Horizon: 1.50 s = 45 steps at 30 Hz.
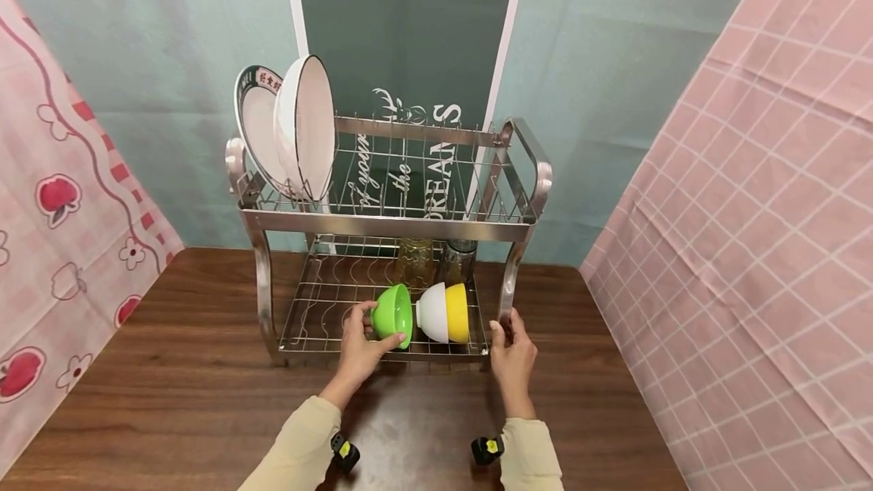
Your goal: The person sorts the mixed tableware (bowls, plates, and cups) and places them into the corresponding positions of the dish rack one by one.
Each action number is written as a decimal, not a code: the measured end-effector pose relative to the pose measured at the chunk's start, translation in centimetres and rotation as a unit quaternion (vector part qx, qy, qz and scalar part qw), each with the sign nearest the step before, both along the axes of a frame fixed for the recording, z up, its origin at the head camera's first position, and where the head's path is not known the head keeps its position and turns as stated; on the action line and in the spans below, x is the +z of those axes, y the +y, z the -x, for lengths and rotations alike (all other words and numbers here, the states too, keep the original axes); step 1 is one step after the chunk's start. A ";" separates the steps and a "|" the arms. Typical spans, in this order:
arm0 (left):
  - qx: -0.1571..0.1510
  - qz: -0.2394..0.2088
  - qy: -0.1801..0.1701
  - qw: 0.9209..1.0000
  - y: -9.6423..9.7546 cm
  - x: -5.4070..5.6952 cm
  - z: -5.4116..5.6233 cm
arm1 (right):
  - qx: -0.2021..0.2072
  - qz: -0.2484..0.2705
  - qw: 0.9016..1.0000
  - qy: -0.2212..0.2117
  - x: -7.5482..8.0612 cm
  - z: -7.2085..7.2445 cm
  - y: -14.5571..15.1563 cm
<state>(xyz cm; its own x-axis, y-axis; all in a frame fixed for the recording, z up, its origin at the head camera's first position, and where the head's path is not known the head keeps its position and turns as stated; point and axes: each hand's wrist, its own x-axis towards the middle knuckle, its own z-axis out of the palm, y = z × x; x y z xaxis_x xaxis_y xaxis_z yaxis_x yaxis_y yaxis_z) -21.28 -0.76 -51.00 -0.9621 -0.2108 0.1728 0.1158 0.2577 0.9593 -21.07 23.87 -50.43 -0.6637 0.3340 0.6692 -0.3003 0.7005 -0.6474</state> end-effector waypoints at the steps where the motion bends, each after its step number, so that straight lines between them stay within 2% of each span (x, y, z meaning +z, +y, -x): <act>1: -0.001 0.001 0.001 1.000 0.1 0.0 0.0 | -0.001 0.000 1.000 0.002 0.0 0.0 0.0; 14: -0.005 -0.007 -0.021 1.000 0.9 -0.1 0.0 | -0.005 -0.008 1.000 0.007 -0.1 -0.2 0.0; 31: 0.000 -0.008 0.000 1.000 1.9 -0.7 0.6 | 0.004 0.004 1.000 0.004 0.1 -0.1 -0.2; 38: -0.005 0.028 0.027 0.999 3.0 -0.5 0.6 | 0.004 0.007 1.000 0.004 0.1 -0.1 0.0; 45: 0.001 0.036 0.018 0.999 3.5 -0.4 0.9 | 0.005 0.007 1.000 0.002 0.0 0.0 0.0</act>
